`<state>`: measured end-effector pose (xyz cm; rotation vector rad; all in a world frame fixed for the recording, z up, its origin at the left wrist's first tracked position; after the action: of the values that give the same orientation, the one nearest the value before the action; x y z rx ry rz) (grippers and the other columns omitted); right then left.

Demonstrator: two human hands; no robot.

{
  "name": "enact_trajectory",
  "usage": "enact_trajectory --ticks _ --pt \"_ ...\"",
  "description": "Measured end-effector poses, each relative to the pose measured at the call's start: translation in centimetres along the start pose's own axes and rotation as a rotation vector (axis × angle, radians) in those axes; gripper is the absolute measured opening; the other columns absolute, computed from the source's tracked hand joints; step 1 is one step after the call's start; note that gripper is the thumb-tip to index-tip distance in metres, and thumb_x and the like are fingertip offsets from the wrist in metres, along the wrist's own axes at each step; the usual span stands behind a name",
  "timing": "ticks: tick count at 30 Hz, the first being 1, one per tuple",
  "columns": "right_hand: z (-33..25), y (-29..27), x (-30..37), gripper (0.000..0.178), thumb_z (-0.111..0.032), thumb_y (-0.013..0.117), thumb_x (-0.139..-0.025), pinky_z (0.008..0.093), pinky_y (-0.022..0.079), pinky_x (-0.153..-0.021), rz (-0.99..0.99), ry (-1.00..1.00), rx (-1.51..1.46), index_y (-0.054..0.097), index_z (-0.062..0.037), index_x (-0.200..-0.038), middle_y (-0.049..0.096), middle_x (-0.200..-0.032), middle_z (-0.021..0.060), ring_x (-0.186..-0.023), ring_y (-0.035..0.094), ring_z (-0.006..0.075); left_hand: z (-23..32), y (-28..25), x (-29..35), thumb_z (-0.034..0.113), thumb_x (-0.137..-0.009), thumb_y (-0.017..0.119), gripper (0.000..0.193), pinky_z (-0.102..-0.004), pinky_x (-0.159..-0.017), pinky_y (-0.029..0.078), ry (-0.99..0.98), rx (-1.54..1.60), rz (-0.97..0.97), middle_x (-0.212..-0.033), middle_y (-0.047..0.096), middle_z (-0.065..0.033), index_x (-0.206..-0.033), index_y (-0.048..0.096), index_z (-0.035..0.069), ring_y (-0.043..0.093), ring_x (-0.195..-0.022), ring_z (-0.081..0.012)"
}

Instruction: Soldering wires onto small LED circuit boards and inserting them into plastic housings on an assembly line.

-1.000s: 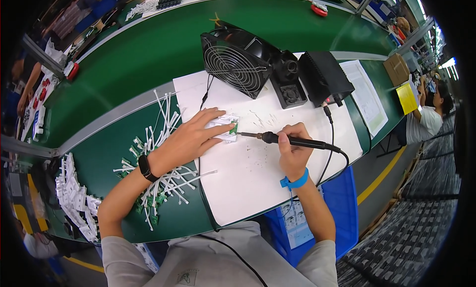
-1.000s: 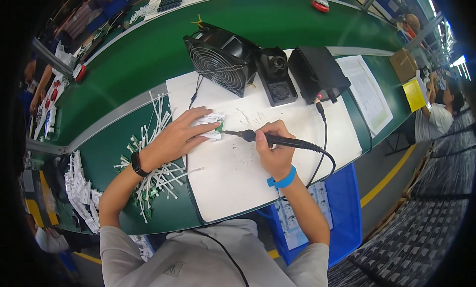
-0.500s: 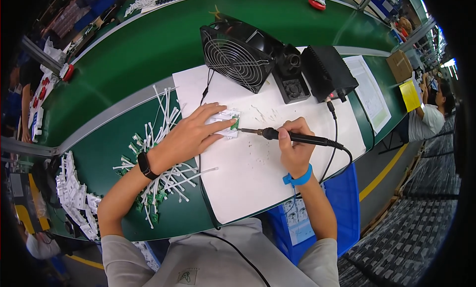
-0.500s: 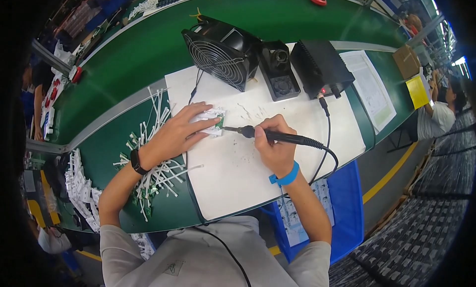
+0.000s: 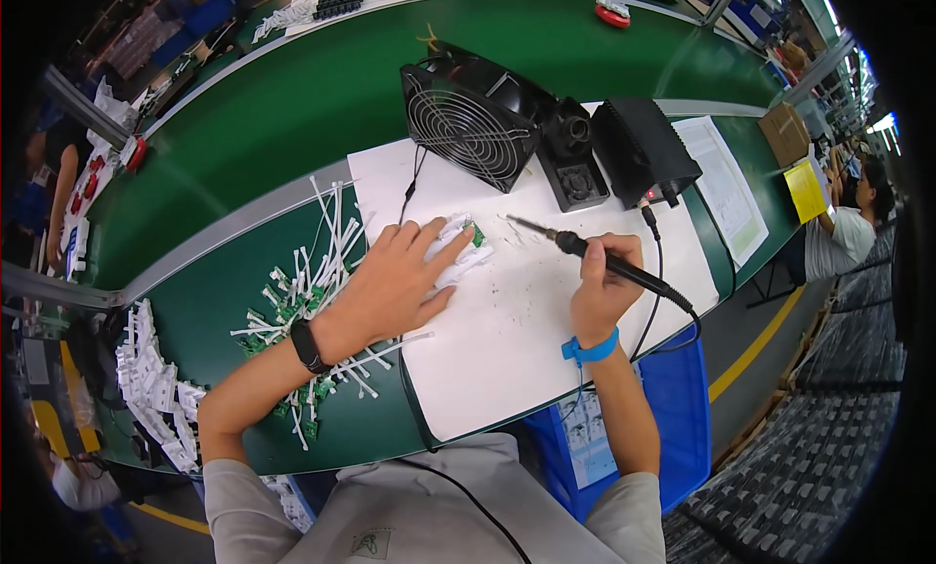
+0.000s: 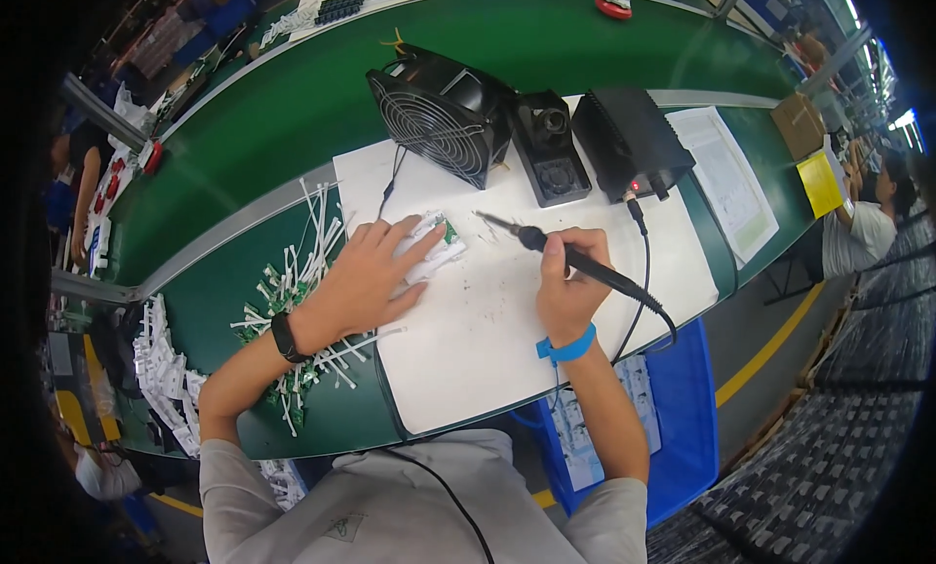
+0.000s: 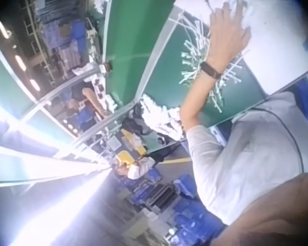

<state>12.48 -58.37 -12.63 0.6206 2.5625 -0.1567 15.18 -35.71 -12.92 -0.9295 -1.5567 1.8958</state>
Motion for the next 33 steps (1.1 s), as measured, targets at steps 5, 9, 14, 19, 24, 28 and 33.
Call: enact_trajectory --ticks 5,9,14,19,24,28,33 --pt "-0.2 -0.4 -0.5 0.008 -0.002 0.066 -0.097 0.0224 0.045 -0.060 0.081 0.042 -0.017 0.059 0.0002 -0.101 0.061 -0.078 0.0058 -0.064 0.057 0.0090 0.4 0.4 -1.0 0.037 -0.092 0.071 0.064 -0.0382 -0.091 0.045 0.015 -0.049 0.053 -0.140 0.055 -0.0179 -0.149 0.053 0.015 0.054 -0.106 -0.0308" --pt "0.3 -0.1 -0.4 0.008 0.001 0.066 -0.097 0.0239 0.047 -0.059 0.033 0.077 -0.062 0.058 0.0009 -0.100 0.063 -0.079 0.0082 -0.063 0.059 0.0097 -0.2 0.8 -1.9 0.040 -0.086 0.078 0.056 -0.0395 -0.088 0.050 -0.024 0.129 0.192 -0.133 0.061 -0.0184 -0.133 0.066 0.011 0.059 -0.101 -0.0307" --pt "0.8 0.9 0.3 0.016 0.003 0.069 -0.092 0.0230 0.044 -0.058 -0.098 0.053 0.015 0.053 0.0015 -0.090 0.061 -0.067 0.0073 -0.060 0.057 0.0097 -0.3 0.5 -1.5 0.037 -0.078 0.086 0.048 -0.0384 -0.079 0.056 -0.073 0.263 0.343 -0.128 0.065 -0.0195 -0.111 0.074 0.005 0.062 -0.095 -0.0300" --pt "0.6 2.2 0.5 0.018 0.001 0.072 -0.090 0.0237 0.043 -0.057 -0.207 -0.001 0.127 0.054 0.0018 -0.088 0.061 -0.067 0.0099 -0.059 0.055 0.0106 -0.4 0.5 -1.3 0.035 -0.080 0.084 0.041 -0.0369 -0.077 0.055 -0.067 0.290 0.349 -0.128 0.064 -0.0223 -0.095 0.068 0.001 0.058 -0.095 -0.0283" --pt "1.4 2.8 0.6 0.017 0.000 0.073 -0.090 0.0243 0.045 -0.058 -0.262 0.042 0.152 0.057 0.0030 -0.090 0.062 -0.068 0.0104 -0.060 0.058 0.0120 -0.3 0.5 -1.3 0.035 -0.078 0.084 0.042 -0.0365 -0.076 0.055 -0.055 0.280 0.365 -0.127 0.065 -0.0232 -0.096 0.068 0.001 0.059 -0.095 -0.0277" --pt "1.3 3.1 0.5 0.016 0.000 0.072 -0.091 0.0247 0.046 -0.059 -0.269 0.055 0.155 0.057 0.0031 -0.090 0.064 -0.069 0.0107 -0.060 0.059 0.0123 -0.4 0.5 -1.2 0.035 -0.077 0.085 0.043 -0.0366 -0.076 0.055 -0.051 0.281 0.368 -0.126 0.065 -0.0232 -0.097 0.069 0.000 0.059 -0.095 -0.0277" --pt "1.5 3.0 0.9 0.016 -0.003 0.072 -0.093 0.0251 0.047 -0.058 -0.252 0.107 0.194 0.057 0.0023 -0.091 0.066 -0.071 0.0122 -0.060 0.060 0.0121 -0.4 0.5 -1.2 0.033 -0.075 0.087 0.042 -0.0367 -0.074 0.055 -0.056 0.283 0.396 -0.126 0.066 -0.0212 -0.096 0.069 0.002 0.060 -0.093 -0.0280"
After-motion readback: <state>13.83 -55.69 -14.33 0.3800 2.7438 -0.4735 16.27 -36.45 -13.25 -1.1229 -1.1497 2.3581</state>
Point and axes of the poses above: each hand's wrist, its own x-axis away from the middle knuckle, its own y-axis out of the palm, z = x × y, the point moved 10 cm from there along -x, towards the middle knuckle
